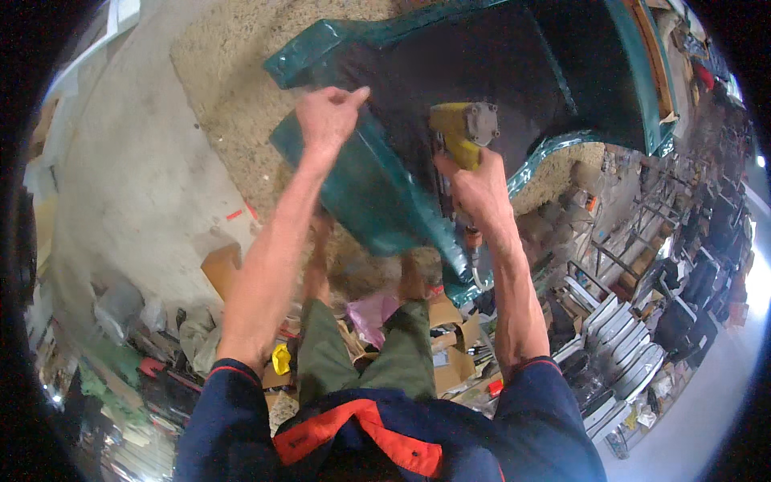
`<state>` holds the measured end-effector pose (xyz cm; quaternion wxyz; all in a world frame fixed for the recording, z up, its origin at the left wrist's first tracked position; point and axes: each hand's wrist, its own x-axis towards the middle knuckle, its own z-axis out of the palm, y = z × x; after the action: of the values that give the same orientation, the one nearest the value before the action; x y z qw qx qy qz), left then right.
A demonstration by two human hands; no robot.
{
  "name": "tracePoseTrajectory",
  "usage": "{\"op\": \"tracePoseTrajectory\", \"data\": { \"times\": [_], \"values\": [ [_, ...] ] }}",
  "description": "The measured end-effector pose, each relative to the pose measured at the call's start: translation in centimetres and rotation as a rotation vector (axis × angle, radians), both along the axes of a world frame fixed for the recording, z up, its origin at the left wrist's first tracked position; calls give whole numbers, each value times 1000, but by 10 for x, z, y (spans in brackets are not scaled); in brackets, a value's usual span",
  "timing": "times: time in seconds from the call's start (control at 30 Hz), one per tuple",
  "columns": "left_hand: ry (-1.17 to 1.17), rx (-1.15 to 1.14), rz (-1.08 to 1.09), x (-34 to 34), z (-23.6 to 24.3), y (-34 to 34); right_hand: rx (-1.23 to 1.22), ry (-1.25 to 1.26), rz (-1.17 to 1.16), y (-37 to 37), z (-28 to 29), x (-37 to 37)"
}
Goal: The person staples black fabric onto a green chair frame using a pneumatic staple gun, trims excess fabric with scissors, and repositions the chair to continue attaching the fabric around the edges.
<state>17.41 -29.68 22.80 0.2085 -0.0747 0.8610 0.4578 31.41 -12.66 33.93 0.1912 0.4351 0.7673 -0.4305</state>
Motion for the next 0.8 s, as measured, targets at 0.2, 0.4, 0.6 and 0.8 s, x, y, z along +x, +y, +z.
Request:
{"op": "tracePoseTrajectory", "data": {
  "times": [0.2,0.4,0.6,0.8],
  "values": [
    [74,92,25,-8,-14,29,-28,94,31,7,4,6],
    [14,174,41,-8,-19,25,-49,134,55,1,0,4],
    [287,174,83,13,-19,31,103,297,183,-6,-13,0],
    [284,72,94,13,-12,26,-4,178,117,-12,-9,-6]
  ]
}}
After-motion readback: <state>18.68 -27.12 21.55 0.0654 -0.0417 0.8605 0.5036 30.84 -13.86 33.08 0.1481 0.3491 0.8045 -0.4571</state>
